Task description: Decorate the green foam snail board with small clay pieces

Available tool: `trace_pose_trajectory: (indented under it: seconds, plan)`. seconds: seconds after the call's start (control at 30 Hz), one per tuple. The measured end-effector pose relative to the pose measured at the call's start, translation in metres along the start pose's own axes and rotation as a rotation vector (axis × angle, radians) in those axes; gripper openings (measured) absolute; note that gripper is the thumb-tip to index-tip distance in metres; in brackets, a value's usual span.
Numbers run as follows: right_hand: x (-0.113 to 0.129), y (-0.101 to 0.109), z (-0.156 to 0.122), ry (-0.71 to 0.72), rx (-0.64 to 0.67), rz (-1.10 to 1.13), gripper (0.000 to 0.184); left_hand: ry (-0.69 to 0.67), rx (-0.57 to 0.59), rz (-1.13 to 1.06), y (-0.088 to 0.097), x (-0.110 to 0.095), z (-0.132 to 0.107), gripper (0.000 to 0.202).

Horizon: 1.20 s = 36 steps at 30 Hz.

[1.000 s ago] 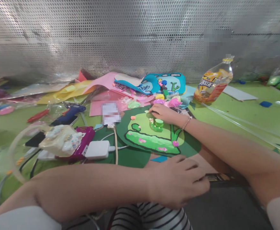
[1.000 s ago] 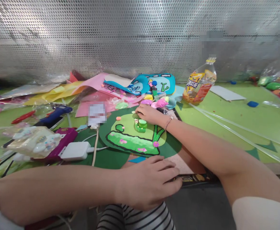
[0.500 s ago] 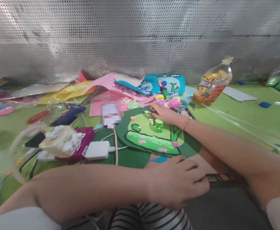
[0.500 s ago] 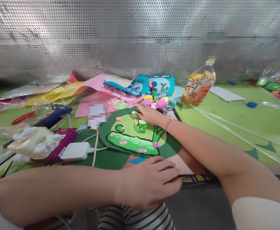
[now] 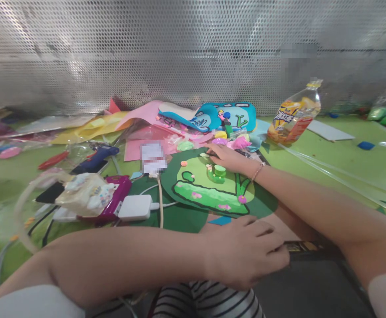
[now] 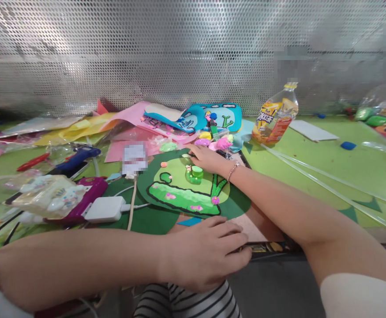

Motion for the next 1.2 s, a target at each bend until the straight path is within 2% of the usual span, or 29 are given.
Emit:
trace_pose_trajectory:
  seconds: [0.57, 1.2]
  plan:
    - [0.0007, -0.0008, 0.0002, -0.009, 0.014, -0.024, 0.048, 0.008, -0.002, -0.004, -0.0008, -0.0001, 0.0000, 0.039]
    - [-0.0019, -0.0047, 0.0017, 0.025, 0.023, -0.075, 0.039, -0.002, -0.006, 0.014, 0.0007, -0.0001, -0.0005, 0.039]
Point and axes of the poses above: each hand's wrist, its own z-axis towards the middle knuckle, its own y-axis out of the back of the hand, x = y × z, the point moved 8 cm from there along z, towards the middle knuckle, and after that the axes turned 4 degrees about -z, right-handed, at the moved point
